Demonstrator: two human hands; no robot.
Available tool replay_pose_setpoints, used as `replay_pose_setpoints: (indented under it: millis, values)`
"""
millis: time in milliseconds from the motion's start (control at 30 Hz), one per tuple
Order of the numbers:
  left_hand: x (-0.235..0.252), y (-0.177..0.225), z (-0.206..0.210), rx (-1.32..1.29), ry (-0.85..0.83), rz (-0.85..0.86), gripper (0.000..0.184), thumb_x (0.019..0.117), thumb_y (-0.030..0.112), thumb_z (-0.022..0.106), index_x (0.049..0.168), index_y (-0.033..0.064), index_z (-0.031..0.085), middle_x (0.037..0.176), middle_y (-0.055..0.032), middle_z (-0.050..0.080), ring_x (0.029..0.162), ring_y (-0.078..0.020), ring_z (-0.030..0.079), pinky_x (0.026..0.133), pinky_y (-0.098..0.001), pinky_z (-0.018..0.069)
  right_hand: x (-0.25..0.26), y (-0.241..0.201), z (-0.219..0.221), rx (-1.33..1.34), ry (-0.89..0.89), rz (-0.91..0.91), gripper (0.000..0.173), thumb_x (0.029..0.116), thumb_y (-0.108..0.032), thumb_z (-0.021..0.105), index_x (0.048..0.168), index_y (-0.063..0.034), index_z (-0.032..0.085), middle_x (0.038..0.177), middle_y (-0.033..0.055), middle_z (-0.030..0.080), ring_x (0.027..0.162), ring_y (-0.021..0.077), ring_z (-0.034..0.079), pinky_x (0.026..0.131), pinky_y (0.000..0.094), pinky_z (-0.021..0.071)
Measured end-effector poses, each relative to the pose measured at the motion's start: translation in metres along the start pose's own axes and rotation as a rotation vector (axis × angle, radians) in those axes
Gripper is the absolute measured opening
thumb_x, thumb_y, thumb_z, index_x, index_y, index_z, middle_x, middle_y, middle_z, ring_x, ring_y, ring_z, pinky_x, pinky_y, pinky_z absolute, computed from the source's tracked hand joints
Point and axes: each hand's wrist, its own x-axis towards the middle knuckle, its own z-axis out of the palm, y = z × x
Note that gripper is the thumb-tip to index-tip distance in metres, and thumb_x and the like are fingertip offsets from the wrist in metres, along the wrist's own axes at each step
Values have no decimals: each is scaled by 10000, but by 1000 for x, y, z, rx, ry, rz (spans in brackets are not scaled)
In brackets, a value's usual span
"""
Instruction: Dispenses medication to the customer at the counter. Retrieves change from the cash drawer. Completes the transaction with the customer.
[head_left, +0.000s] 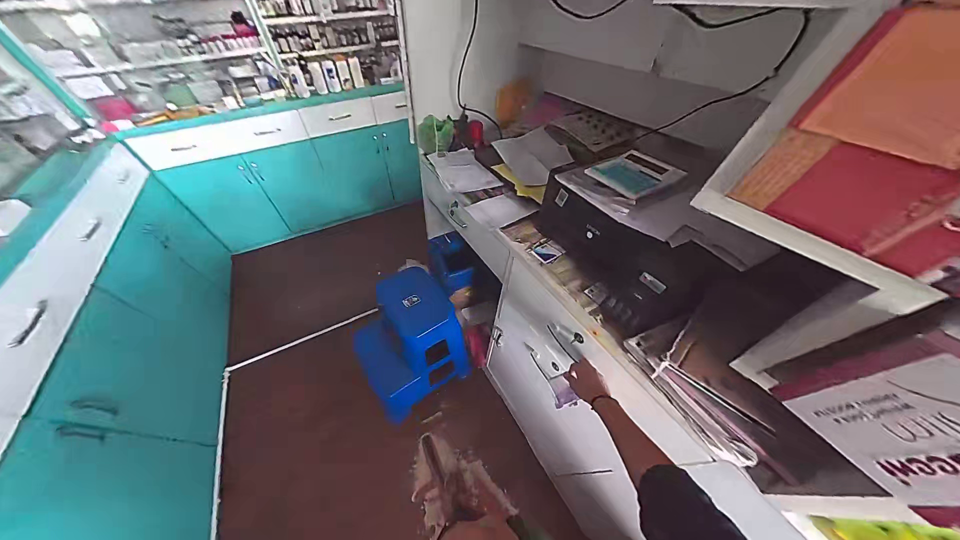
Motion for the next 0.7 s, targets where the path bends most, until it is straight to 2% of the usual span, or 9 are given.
replay_pose_setpoints:
  millis: [67,133,167,233,300,400,567,700]
  values:
    - [24,-7,-29,-51,-130,7,331,1041,141,478,1119,-114,675,1190,-152,706,1202,-79,610,1086,-273,427,-2,-11,7,-5,13,97,343,1016,-146,579,1242,106,632,1477,341,448,1320,485,511,1056,602,439]
    - [45,-16,-43,-121,-185,-31,312,1049,95,473,1178,-128,649,1209,-175,686,1184,-111,619,1075,-287,450,-9,-17,8,-16,21,158,334,999,-125,590,1253,88,626,1507,313,435,1278,479,553,1011,615,468]
    - [53,-20,-45,-139,-166,-60,286,1036,42,472,1190,-130,641,1198,-168,691,1147,-100,634,1042,-275,474,-12,-19,7,-28,11,169,335,997,-123,589,1258,83,627,1522,306,419,1254,477,569,997,612,479]
    - [65,-26,-48,-154,-110,-100,266,1031,28,489,1213,-106,629,1188,-104,703,1088,-30,638,988,-226,496,-15,-26,3,-26,-13,180,346,997,-123,588,1271,85,630,1552,322,370,1240,492,571,996,609,479]
    - [72,-27,-46,-138,-58,-113,253,1022,25,506,1203,-100,631,1169,-80,711,1067,-13,642,974,-220,506,-18,-32,0,-49,-46,204,351,1004,-117,574,1289,81,621,1558,319,361,1256,484,563,1005,597,476]
    - [76,-28,-34,-94,66,-160,241,1011,26,520,1175,-102,642,1122,-76,731,1038,-28,668,961,-234,525,-21,-37,2,-67,-77,195,364,1006,-122,572,1319,61,607,1553,304,373,1246,466,577,998,584,489]
    - [74,-34,1,18,374,-300,242,954,-3,525,1136,-65,671,1062,-38,732,958,-54,690,892,-259,569,-58,-50,21,-27,-176,23,442,1003,-131,585,1386,87,546,1575,343,309,1265,509,544,1005,590,492]
    - [93,-21,14,337,612,-273,262,956,37,527,1125,-96,676,1078,-114,724,1006,-100,684,934,-285,550,-100,-77,40,-32,-332,-153,545,1016,-134,556,1507,55,413,1653,323,135,1286,494,538,1008,540,512]
